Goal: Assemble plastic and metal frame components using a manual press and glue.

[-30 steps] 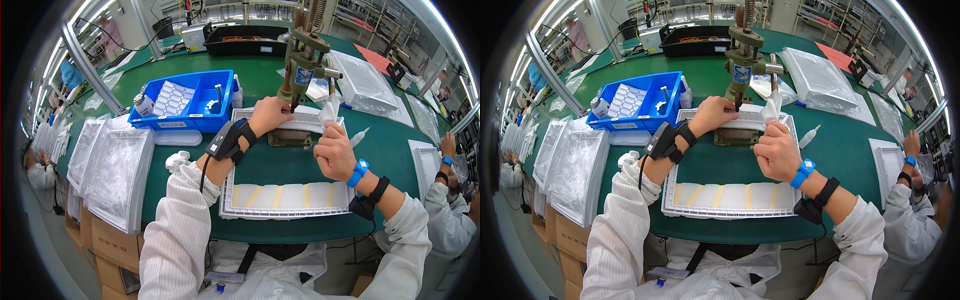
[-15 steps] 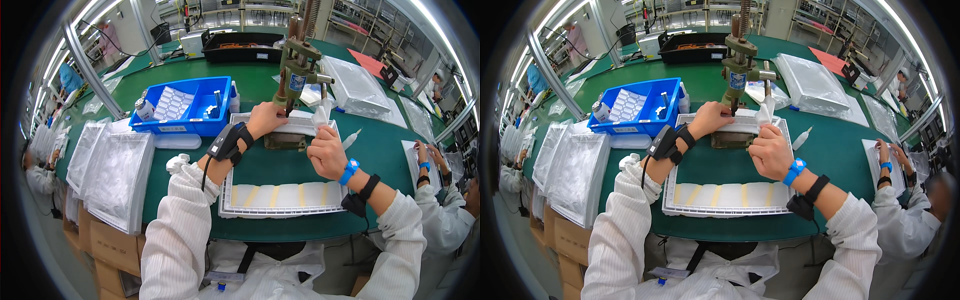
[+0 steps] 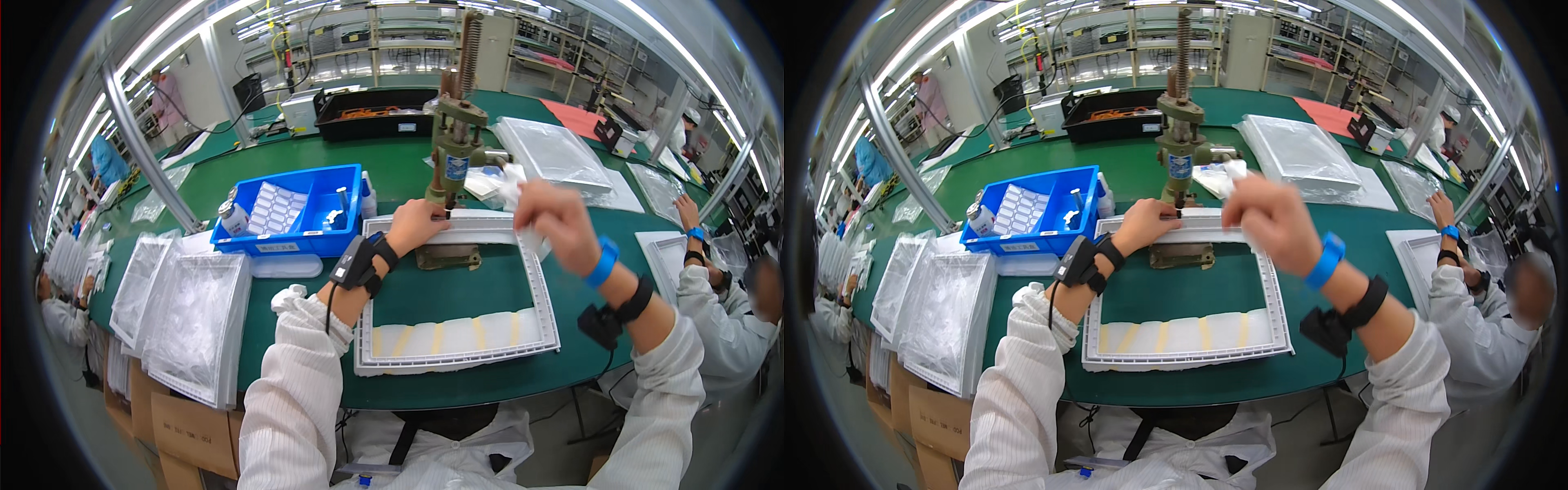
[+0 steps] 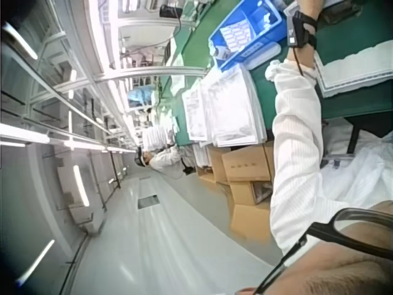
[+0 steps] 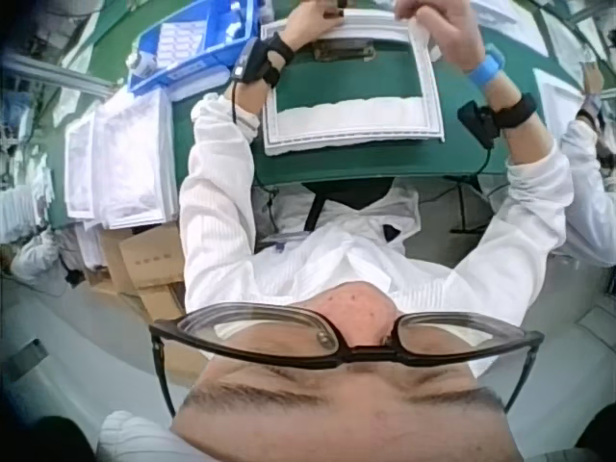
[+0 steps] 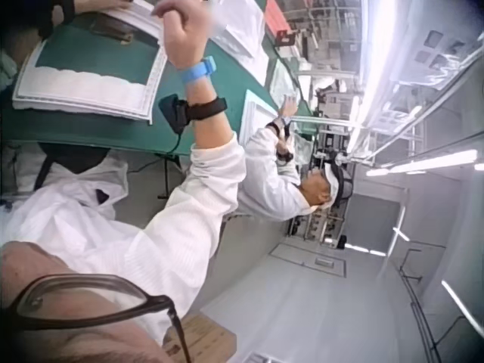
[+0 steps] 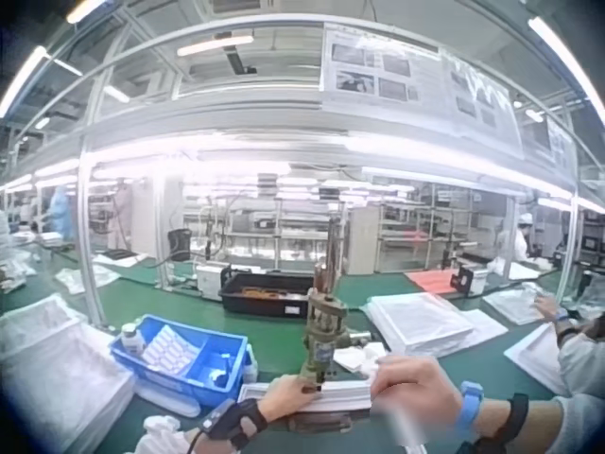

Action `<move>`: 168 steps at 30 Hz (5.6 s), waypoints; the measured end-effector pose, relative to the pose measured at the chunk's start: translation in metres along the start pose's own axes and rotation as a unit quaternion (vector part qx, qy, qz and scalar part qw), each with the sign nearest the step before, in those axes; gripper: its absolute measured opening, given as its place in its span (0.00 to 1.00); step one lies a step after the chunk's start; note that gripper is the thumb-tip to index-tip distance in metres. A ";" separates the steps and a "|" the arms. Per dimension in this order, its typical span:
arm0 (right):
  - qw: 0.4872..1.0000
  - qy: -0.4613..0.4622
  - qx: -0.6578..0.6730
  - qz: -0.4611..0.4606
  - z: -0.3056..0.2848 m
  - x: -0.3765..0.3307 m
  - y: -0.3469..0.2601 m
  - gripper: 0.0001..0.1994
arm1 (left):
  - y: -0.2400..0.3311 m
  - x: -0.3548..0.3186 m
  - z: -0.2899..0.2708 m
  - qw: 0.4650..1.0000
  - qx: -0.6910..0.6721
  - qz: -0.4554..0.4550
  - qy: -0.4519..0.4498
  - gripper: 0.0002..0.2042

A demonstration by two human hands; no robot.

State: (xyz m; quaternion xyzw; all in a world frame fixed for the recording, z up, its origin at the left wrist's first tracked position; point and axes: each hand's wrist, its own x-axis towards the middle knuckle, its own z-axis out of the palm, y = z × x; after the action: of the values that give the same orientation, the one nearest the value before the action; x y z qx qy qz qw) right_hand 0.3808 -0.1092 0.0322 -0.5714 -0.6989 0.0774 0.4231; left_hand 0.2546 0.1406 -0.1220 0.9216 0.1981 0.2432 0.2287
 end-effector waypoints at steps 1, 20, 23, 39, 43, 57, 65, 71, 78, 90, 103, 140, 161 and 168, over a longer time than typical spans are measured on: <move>0.994 0.035 0.101 0.021 -0.010 0.015 -0.006 0.10 | -0.001 -0.001 -0.002 1.000 0.001 -0.010 0.004 0.16; 0.919 0.235 0.225 0.223 -0.040 0.127 0.111 0.27 | 0.002 -0.002 -0.001 0.997 0.058 0.044 -0.027 0.19; 0.965 0.199 0.012 0.173 -0.045 0.026 0.094 0.16 | -0.001 0.000 0.003 0.997 0.054 0.053 -0.020 0.18; 0.926 0.089 -0.126 0.344 0.051 -0.192 0.004 0.19 | 0.003 0.001 -0.001 0.999 -0.038 0.000 0.013 0.15; 0.925 0.094 -0.127 0.346 0.054 -0.195 0.012 0.21 | 0.009 0.003 -0.003 0.995 -0.096 -0.018 -0.004 0.14; 0.939 0.080 -0.081 0.324 0.028 -0.175 -0.010 0.14 | 0.019 -0.015 -0.082 0.984 -0.036 -0.028 -0.171 0.16; 0.966 -0.050 -0.061 0.246 -0.018 -0.172 0.002 0.15 | 0.045 -0.106 -0.150 0.925 -0.157 -0.045 -0.343 0.13; 0.965 -0.081 -0.208 0.135 -0.009 -0.117 0.024 0.11 | 0.055 -0.218 -0.148 0.941 -0.215 -0.142 -0.220 0.08; 0.918 -0.140 -0.356 0.107 0.022 -0.027 0.079 0.11 | 0.081 -0.234 -0.139 0.953 -0.132 -0.212 -0.172 0.09; 0.905 -0.175 -0.373 0.105 0.046 0.011 0.144 0.12 | 0.072 -0.218 -0.117 0.972 -0.132 -0.173 -0.092 0.10; 0.894 -0.066 -0.406 0.177 -0.052 0.090 0.123 0.14 | 0.068 -0.120 -0.118 0.996 -0.027 -0.067 -0.050 0.10; 0.935 0.339 -0.067 -0.076 -0.029 0.142 0.050 0.14 | 0.009 0.008 -0.016 0.993 -0.114 -0.007 -0.029 0.11; 0.946 0.272 -0.042 -0.174 0.048 -0.019 0.029 0.03 | 0.003 0.004 -0.010 0.992 -0.124 -0.009 -0.005 0.12; 0.974 0.174 -0.057 -0.137 0.059 -0.043 0.036 0.04 | 0.003 0.006 -0.012 0.991 -0.128 -0.031 -0.027 0.14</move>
State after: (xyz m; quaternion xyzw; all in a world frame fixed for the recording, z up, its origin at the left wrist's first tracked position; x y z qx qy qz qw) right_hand 0.3665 -0.1128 -0.0476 -0.4984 -0.6896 -0.1219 0.5110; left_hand 0.2540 0.1446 -0.1093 0.8845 0.1874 0.2342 0.3574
